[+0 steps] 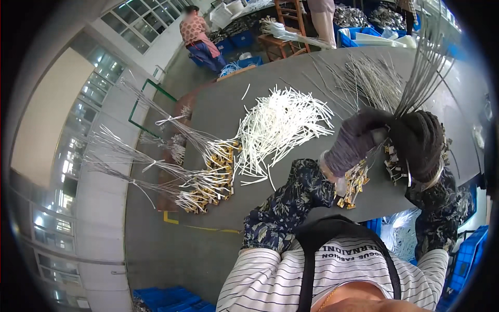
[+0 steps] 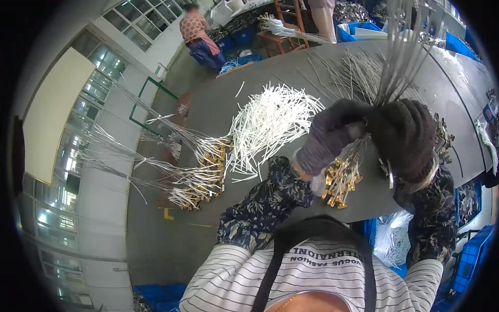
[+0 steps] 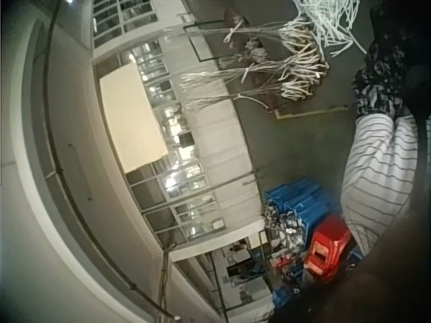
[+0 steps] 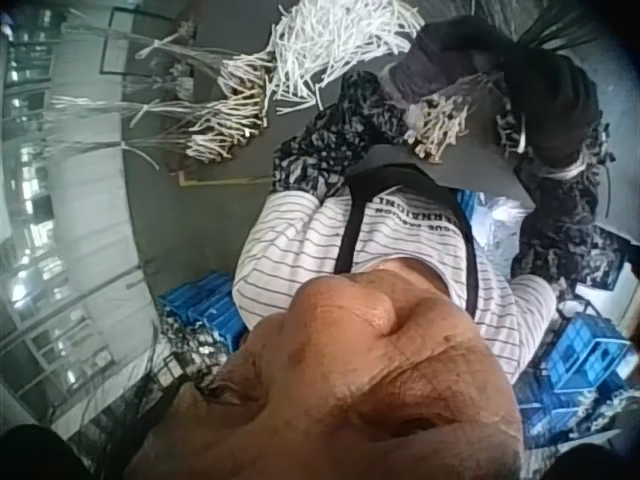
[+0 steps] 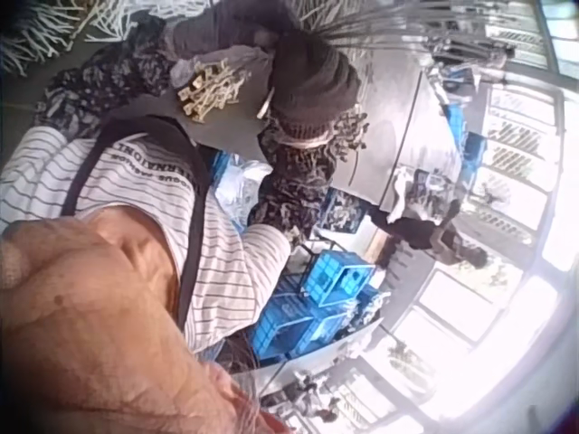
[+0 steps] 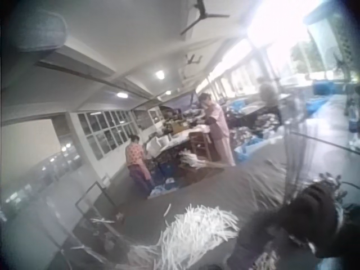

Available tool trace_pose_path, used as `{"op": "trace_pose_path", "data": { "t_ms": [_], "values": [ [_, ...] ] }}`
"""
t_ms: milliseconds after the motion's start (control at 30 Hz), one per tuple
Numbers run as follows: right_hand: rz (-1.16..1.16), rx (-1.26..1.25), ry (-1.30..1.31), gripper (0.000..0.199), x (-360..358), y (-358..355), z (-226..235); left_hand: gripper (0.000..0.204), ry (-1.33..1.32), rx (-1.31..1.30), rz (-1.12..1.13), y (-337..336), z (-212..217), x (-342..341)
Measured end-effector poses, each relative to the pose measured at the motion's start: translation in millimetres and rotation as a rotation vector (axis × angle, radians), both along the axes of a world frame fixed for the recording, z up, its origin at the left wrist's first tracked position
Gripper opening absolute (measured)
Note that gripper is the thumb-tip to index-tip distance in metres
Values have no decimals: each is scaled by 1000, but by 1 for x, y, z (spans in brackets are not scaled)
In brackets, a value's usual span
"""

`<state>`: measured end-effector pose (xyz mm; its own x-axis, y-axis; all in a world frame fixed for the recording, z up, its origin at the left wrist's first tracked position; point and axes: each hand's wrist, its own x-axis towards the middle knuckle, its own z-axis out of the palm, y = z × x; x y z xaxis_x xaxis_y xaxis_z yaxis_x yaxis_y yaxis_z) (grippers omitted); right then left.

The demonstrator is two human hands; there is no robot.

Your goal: Sorting and placing bunches of white wires into a blue bin.

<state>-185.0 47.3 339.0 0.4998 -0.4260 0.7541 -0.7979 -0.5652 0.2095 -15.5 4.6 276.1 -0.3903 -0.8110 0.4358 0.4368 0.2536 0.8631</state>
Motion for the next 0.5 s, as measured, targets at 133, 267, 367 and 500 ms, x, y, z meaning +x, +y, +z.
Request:
{"op": "trace_pose_path", "data": {
  "t_ms": [133,267,367,500],
  "values": [
    [-39,57,-39,15,-9,1,-4,20,-220,-434,199,-14,6,-2],
    [-98,93,33,12,-8,5,-3,19,-478,-836,419,-32,18,17],
    [-34,240,41,11,-29,9,-25,17,-529,-631,391,-52,-2,38],
    [66,553,-513,8,-27,29,-47,12,-322,-341,409,-35,-25,7]
  ]
}}
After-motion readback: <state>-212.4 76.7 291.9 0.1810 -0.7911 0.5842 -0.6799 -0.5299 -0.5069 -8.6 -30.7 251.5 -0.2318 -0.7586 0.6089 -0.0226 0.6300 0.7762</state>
